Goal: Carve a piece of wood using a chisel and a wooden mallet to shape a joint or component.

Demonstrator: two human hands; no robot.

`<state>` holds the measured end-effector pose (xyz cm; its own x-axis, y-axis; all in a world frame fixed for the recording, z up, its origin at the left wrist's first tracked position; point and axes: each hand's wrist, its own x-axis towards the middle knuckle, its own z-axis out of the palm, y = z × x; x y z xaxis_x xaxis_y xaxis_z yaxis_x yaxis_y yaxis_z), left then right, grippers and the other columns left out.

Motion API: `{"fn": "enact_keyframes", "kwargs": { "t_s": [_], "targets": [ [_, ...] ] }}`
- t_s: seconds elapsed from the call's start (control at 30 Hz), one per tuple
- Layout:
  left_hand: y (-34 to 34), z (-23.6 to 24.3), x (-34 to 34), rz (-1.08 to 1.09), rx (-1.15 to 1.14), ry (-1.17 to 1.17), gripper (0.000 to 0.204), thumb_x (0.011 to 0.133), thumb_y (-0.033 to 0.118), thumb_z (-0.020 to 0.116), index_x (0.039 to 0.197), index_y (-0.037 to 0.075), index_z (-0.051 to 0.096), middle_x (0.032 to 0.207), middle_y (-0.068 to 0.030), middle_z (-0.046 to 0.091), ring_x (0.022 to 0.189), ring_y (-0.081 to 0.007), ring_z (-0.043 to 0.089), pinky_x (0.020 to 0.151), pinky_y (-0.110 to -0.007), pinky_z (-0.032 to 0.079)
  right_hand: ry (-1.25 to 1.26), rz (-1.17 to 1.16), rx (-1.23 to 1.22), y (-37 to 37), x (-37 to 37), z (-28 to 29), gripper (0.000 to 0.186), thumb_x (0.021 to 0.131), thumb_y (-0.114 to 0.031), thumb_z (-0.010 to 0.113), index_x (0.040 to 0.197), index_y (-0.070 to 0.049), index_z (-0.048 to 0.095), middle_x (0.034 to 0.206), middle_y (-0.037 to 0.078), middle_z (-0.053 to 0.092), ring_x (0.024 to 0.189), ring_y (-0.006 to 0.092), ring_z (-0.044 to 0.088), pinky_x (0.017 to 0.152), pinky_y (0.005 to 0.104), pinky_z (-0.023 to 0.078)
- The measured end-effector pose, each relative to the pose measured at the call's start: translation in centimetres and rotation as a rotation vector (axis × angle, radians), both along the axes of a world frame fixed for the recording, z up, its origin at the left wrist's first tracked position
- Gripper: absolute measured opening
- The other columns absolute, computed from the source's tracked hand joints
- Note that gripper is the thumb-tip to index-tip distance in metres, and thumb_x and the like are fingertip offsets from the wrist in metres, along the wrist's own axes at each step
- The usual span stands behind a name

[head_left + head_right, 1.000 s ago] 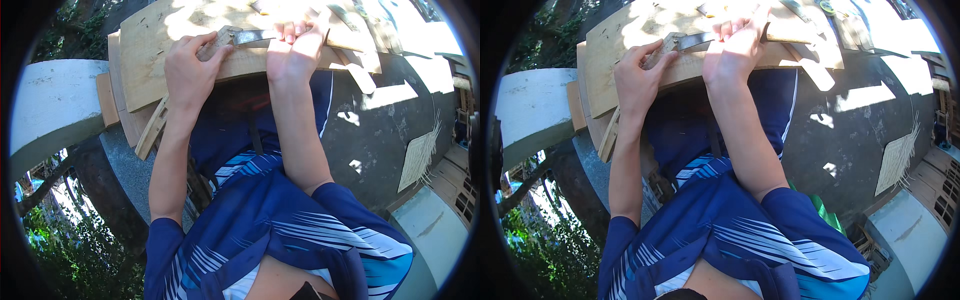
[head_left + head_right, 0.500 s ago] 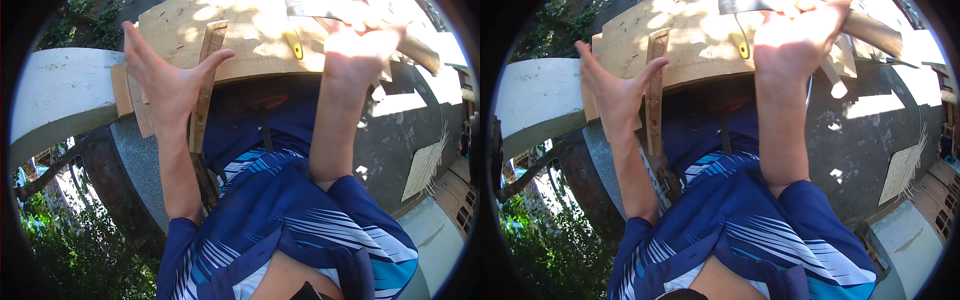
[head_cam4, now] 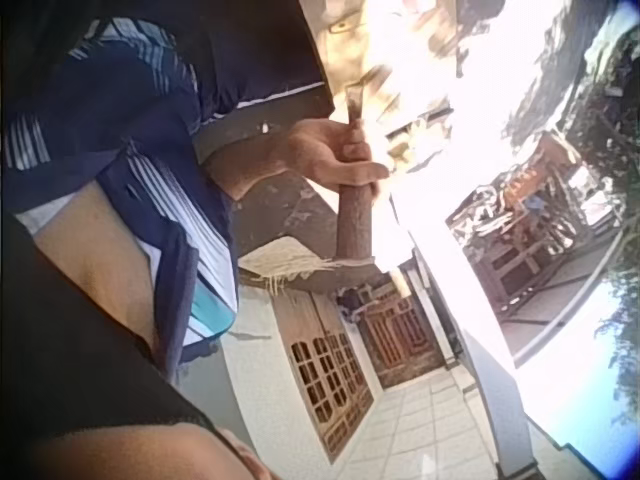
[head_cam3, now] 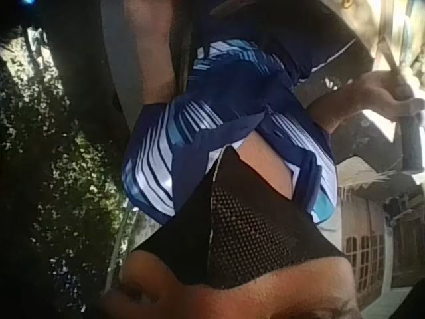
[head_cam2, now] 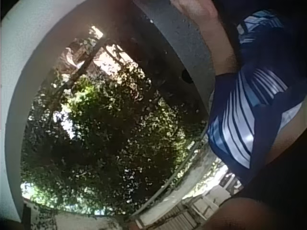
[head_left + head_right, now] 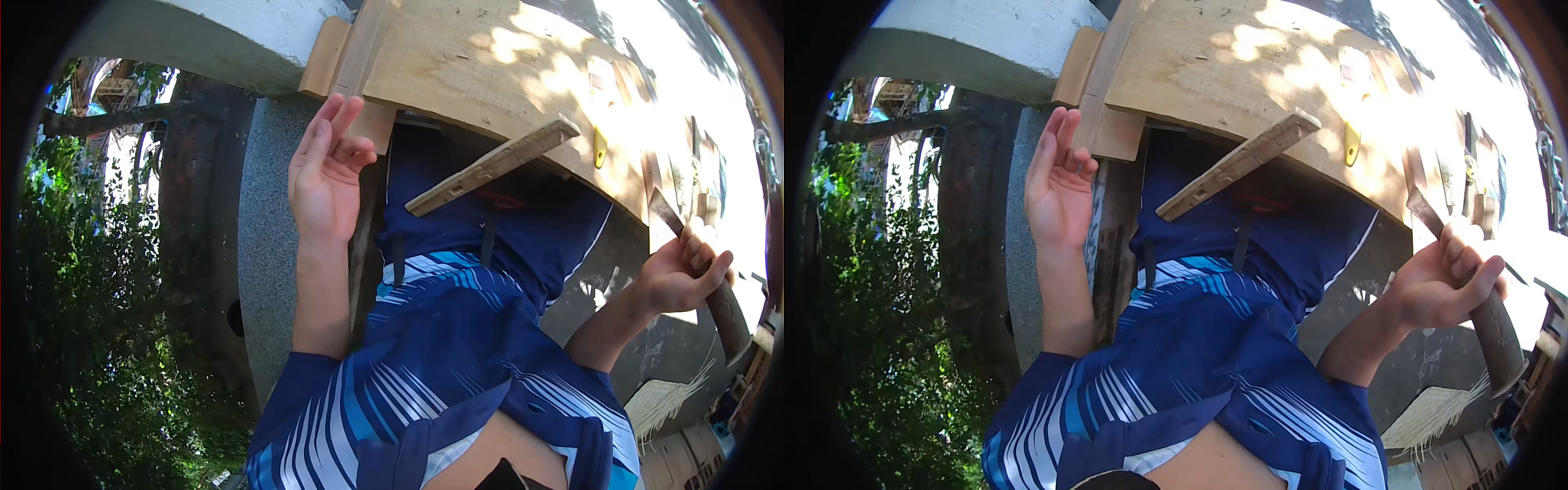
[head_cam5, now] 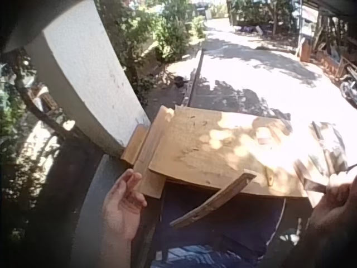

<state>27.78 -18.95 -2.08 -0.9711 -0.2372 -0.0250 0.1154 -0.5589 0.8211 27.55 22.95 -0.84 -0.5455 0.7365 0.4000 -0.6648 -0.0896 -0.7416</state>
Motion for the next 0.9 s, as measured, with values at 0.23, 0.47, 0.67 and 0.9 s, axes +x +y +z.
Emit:
{"fn": "enact_keyframes", "kwargs": {
  "t_s": [0.23, 0.47, 0.67, 0.9],
  "targets": [
    [4.4, 1.7, 0.1, -0.256, 0.082, 0.004, 0.043, 0.111, 0.017, 0.043, 0.147, -0.004, 0.049, 0.14, -0.0244, 0.062, 0.098, -0.0272, 0.075, 0.09, -0.038, 0.059, -0.061, 0.115, 0.159, -1.8, 0.1, 0.2, 0.038, 0.104, -0.011, 0.059, 0.071, -0.018, 0.041, 0.065, -0.006, 0.028, 0.06, 0.0096, 0.026, 0.059, 0.03, 0.026],
    [6.9, 2.5, -0.1, -0.348, -0.076, -0.056, 0.044, 0.111, 0.018, 0.041, 0.148, -0.006, 0.047, 0.143, -0.0245, 0.06, 0.097, -0.0239, 0.073, 0.092, -0.036, 0.056, -0.09, 0.066, 0.096, 0.2, 2.2, -1.2, 0.029, 0.104, -0.008, 0.058, 0.078, -0.017, 0.049, 0.065, -0.006, 0.028, 0.06, 0.008, 0.024, 0.059, 0.0298, 0.026],
    [8.1, 2.1, -0.1, -0.402, -0.074, -0.089, 0.047, 0.111, 0.021, 0.04, 0.147, -0.007, 0.048, 0.141, -0.0265, 0.061, 0.098, -0.0261, 0.073, 0.095, -0.037, 0.055, -0.11, 0.127, 0.181, 0.3, 3.1, -2.1, 0.021, 0.104, -0.007, 0.057, 0.084, -0.012, 0.055, 0.064, -0.004, 0.034, 0.06, 0.009, 0.027, 0.059, 0.0299, 0.028],
    [7.4, -2.0, -0.7, -0.68, -0.348, -0.236, 0.052, 0.108, 0.033, 0.049, 0.138, -0.009, 0.055, 0.127, -0.0271, 0.069, 0.098, -0.0277, 0.075, 0.098, -0.037, 0.055, -0.138, 0.282, 0.318, 0.7, 3.7, -1.5, 0.015, 0.101, -0.002, 0.057, 0.088, -0.008, 0.053, 0.064, -0.003, 0.037, 0.056, 0.0092, 0.029, 0.057, 0.0295, 0.029]
  ]
}}
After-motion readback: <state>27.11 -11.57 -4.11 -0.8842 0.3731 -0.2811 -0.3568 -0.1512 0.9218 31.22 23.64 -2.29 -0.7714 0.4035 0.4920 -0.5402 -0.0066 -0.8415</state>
